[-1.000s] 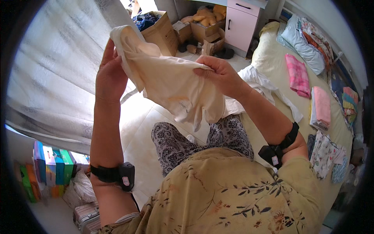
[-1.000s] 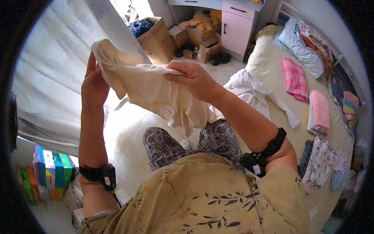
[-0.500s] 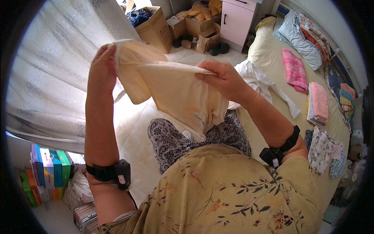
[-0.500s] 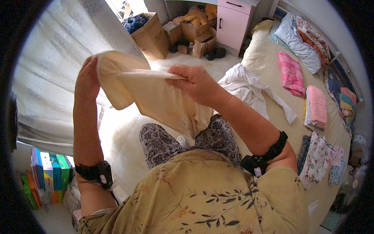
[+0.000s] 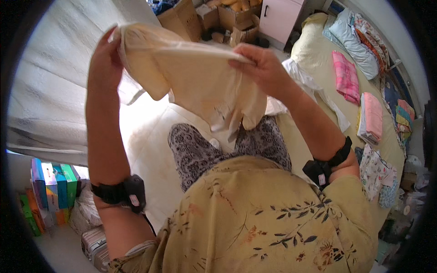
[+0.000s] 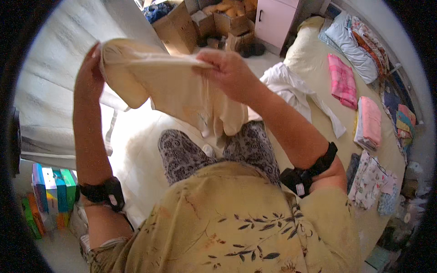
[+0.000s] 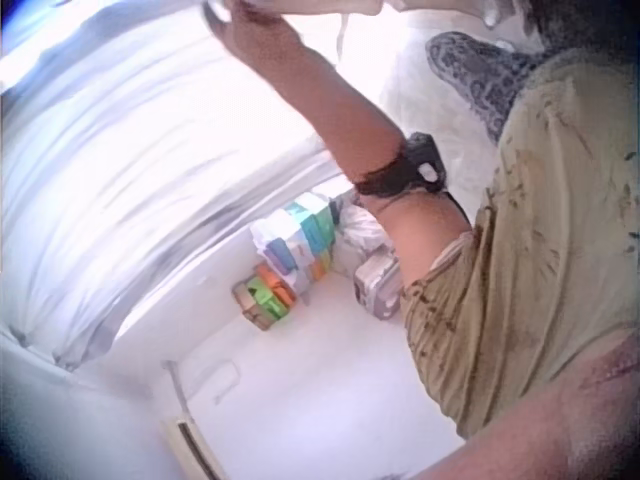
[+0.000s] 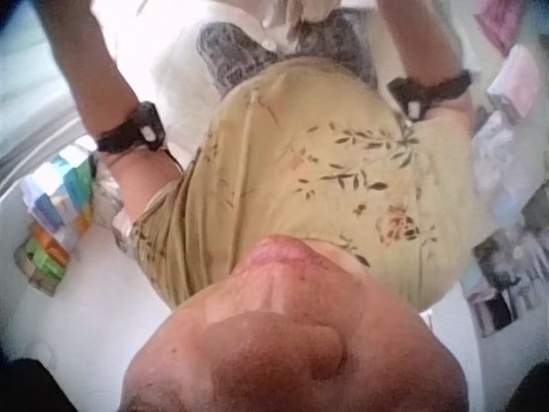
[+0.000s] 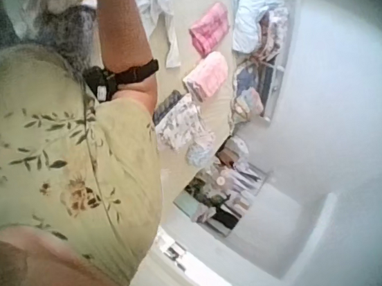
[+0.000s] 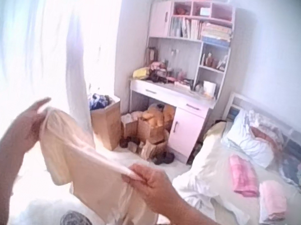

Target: Folding various items of clothing on a bed and placing them in a box.

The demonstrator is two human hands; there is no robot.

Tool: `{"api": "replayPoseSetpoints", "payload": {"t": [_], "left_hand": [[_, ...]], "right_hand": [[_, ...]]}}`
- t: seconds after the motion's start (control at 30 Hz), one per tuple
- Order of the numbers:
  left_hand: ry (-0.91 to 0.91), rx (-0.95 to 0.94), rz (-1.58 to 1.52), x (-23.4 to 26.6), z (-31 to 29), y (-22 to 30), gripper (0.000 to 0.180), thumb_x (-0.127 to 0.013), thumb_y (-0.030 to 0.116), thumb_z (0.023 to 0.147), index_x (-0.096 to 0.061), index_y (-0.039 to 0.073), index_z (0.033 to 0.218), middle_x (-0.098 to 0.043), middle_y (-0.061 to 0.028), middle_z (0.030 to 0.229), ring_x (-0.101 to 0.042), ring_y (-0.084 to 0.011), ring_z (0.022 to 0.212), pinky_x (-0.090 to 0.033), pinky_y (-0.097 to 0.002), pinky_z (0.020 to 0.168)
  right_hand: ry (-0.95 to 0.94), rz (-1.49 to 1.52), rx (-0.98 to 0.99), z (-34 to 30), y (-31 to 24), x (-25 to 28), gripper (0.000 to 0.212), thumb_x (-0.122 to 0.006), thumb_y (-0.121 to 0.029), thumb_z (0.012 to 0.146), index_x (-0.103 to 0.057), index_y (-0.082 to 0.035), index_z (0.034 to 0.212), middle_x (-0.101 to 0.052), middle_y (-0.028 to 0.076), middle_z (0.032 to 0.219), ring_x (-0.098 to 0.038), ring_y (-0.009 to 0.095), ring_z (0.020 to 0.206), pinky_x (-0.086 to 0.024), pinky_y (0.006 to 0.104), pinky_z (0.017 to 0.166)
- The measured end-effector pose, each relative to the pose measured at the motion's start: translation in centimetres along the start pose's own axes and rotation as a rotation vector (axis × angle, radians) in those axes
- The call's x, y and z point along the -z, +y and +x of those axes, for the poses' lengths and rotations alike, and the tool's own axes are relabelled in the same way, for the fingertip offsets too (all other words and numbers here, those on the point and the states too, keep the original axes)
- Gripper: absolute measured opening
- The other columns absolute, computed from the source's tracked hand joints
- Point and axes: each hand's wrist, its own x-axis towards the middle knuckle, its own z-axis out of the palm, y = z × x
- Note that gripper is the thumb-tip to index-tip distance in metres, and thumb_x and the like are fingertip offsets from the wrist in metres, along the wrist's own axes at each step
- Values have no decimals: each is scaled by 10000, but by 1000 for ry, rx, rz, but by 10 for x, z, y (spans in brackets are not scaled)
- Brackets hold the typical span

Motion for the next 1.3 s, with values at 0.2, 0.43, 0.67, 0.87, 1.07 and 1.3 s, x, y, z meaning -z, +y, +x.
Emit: {"api": "replayPoseSetpoints", "payload": {"t": [0.2,0.43,0.67,0.87,1.07,1.3], "left_hand": [[-418,21,343,-1,-8,47,448,-494,108,827,-376,27,1252,-513,-102,1131,-484,-173,1055,-341,-302,950],[-373,-204,996,-8,3,28,330,-526,182,833,-494,22,1120,-556,-81,1038,-502,-168,1017,-377,-297,893],[61,-388,727,-55,23,-6,179,-487,194,841,-510,36,922,-544,-83,834,-535,-170,758,-442,-306,701],[-242,-807,853,-28,65,-20,144,-423,131,843,-528,34,837,-504,-51,756,-476,-134,698,-432,-301,657],[-108,-179,434,-62,50,10,163,-433,119,824,-539,6,872,-569,-91,792,-547,-163,683,-460,-281,596],[-24,-179,785,-92,9,-12,155,-434,167,863,-513,54,932,-535,-46,768,-494,-125,695,-438,-273,616]], "right_hand": [[9,113,28,8,9,0,131,-538,-158,843,-555,-37,887,-512,-52,738,-461,14,707,-394,174,640],[133,148,25,3,13,2,153,-557,-178,824,-583,-30,853,-545,-14,700,-474,53,662,-410,215,627],[11,362,-178,12,0,13,134,-530,-177,852,-531,-73,767,-471,-78,671,-435,11,648,-367,177,571],[64,366,-110,24,4,0,141,-532,-187,852,-530,-79,762,-469,-69,658,-413,15,602,-356,179,527],[68,391,-139,11,27,3,121,-528,-172,853,-527,-75,781,-446,-75,653,-392,18,609,-342,180,541],[105,234,-91,16,19,4,106,-520,-148,854,-524,-66,786,-455,-70,673,-397,19,635,-345,175,564]]}}
